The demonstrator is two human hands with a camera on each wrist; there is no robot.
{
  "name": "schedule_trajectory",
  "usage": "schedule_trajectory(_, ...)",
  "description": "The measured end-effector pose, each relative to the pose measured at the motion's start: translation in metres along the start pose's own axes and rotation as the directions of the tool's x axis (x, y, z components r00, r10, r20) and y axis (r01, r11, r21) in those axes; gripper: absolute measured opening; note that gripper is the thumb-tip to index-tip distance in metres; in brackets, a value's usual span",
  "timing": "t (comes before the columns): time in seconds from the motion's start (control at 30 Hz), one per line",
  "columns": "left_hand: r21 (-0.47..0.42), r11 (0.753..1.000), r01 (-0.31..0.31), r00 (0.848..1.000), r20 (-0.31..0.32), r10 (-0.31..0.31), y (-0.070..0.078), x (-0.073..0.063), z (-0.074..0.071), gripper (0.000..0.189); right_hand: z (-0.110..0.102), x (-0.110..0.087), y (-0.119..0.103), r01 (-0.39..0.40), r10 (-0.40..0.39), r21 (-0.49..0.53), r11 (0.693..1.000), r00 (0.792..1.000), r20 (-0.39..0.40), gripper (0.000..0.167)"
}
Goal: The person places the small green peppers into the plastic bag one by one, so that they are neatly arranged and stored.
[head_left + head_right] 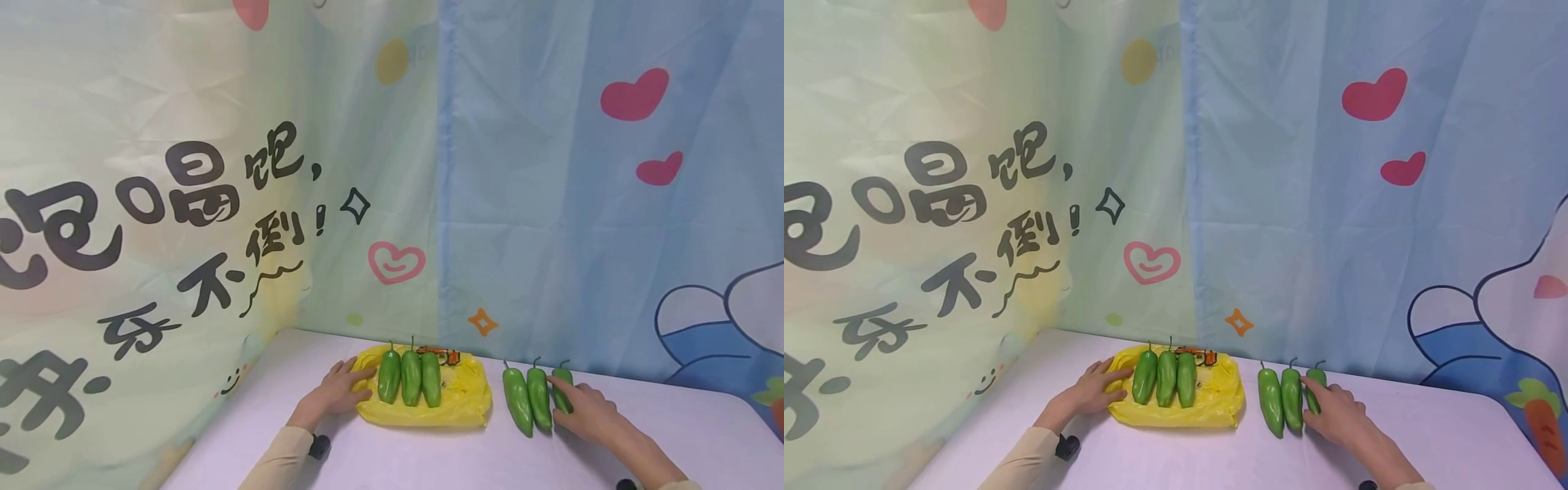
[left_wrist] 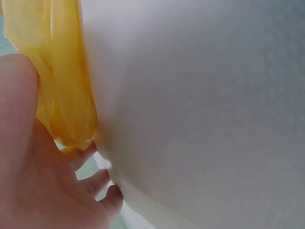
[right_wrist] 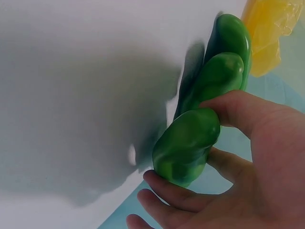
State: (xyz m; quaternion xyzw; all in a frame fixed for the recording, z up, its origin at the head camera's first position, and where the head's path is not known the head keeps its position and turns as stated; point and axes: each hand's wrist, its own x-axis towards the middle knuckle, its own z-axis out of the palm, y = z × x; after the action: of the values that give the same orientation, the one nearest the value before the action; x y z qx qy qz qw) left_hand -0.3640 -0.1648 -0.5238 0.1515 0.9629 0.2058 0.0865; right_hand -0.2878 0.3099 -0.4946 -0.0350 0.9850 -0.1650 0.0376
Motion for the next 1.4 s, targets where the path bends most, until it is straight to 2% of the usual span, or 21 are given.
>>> schedule_trajectory(0.47, -0.012, 1.0, -0.001, 1.0, -0.003, 0.001, 0.002, -0.004, -0.002, 0.052, -0.01, 0.003, -0.008, 0.029, -0.03, -0.029, 0.999, 0.999, -0.029, 0.069)
schedule_trajectory(0.83, -0.008, 1.0, -0.003, 1.0, -0.009, 0.003, 0.003, -0.005, -0.003, 0.051, -0.018, -0.003, -0.02, 0.072, -0.075, -0.047, 0.996, 0.995, -0.065, 0.064)
schedule_trajectory(1.07, -0.01, 1.0, -0.017, 1.0, -0.011, 0.017, 0.002, -0.005, -0.002, 0.051, -0.02, -0.003, -0.023, 0.073, -0.074, -0.034, 0.997, 0.996, -0.052, 0.065)
schedule_trajectory(1.4, -0.007, 1.0, -0.019, 1.0, -0.006, 0.019, 0.003, -0.004, -0.002, 0.051, -0.023, -0.003, -0.029, 0.083, -0.085, -0.024, 0.996, 0.993, -0.087, 0.066)
